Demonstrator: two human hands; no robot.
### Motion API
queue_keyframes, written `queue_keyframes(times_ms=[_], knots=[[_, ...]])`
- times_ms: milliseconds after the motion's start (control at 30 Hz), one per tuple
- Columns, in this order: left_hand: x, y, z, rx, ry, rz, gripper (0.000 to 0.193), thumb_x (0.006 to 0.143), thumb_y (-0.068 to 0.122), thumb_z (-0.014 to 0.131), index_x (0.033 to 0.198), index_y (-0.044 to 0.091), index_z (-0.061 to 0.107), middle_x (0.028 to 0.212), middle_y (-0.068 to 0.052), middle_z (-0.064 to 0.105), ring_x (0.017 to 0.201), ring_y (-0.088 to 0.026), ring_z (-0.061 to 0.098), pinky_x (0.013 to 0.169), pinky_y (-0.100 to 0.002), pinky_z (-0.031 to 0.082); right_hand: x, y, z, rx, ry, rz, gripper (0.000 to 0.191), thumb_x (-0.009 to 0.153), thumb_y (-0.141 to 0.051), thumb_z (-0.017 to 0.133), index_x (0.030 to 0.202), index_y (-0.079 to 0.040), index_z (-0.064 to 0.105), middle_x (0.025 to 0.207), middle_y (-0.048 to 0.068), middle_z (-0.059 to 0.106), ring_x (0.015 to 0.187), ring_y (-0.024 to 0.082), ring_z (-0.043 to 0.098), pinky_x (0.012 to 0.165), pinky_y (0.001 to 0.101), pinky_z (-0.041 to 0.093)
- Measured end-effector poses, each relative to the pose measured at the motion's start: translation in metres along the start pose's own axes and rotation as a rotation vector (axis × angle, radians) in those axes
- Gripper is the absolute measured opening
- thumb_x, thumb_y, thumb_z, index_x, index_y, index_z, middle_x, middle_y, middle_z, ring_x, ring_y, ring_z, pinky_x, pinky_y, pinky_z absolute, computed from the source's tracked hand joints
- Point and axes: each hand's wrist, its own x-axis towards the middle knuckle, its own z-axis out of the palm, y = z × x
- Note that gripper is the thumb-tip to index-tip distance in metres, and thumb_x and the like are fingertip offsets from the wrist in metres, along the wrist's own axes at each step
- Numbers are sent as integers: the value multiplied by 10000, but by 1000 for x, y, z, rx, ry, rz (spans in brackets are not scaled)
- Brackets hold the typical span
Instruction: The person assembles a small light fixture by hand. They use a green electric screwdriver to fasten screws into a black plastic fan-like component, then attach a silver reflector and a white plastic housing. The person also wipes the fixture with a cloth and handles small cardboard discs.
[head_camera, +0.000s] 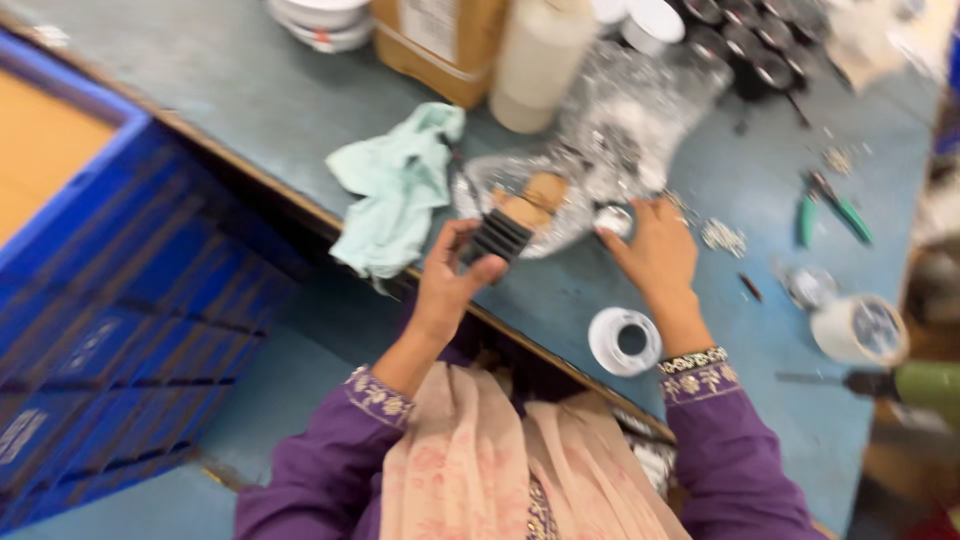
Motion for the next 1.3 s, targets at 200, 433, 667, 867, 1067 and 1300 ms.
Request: queue_keyframes(times_ms=[200, 433, 667, 867, 1067, 1300], knots=[[-3, 8, -14, -70, 60, 129, 524, 924, 178, 848, 1327, 26, 550, 1267, -157, 586, 1117, -207, 602, 874, -315, 552, 15, 21, 23, -56, -112, 14, 569, 834, -525, 771, 1223, -111, 748, 1208, 151, 667, 1084, 350, 662, 831, 466, 545], [-41, -27, -13, -793, -109, -456, 562, 1083, 385, 659, 1462, -4, 511, 1335, -207, 629, 1147, -300, 668, 960, -382, 604, -3, 27, 7, 151, 222, -41, 447, 885, -328, 868, 1238, -81, 748, 1141, 152, 623, 1029, 312, 634, 873, 416, 534], [-37, -11, 1, -1023, -180, -632, 622, 1044, 422, 570, 1479, -8, 457, 1401, -246, 587, 1247, -388, 632, 1017, -434, 574, -65, -33, -51, 1171, 32, 44, 394, 924, -2, 681, 1318, -21, 676, 1249, 64, 597, 1074, 138, 646, 803, 280, 589], [-44, 3, 18, -849, -205, -654, 570, 1054, 381, 566, 1509, 62, 437, 1427, -180, 564, 1258, -381, 610, 1039, -461, 552, -93, -83, -78, 1290, -45, -25, 474, 865, -3, 774, 1326, -27, 667, 1281, 65, 534, 1117, 159, 594, 925, 317, 570], [-53, 12, 22, -856, -238, -539, 566, 1037, 254, 573, 1549, 126, 367, 1469, -126, 518, 1342, -296, 569, 1134, -497, 494, -102, -101, -79, 1091, -2, -34, 517, 805, -51, 831, 1296, -42, 672, 1269, 84, 572, 1088, 159, 597, 791, 273, 501], [-55, 8, 25, -852, -290, -600, 567, 1090, 327, 517, 1580, 90, 360, 1482, -119, 527, 1309, -294, 575, 1093, -524, 498, -101, -102, -93, 801, 32, -304, 528, 771, -72, 843, 1271, -61, 675, 1292, 86, 629, 1151, 225, 631, 937, 326, 529]])
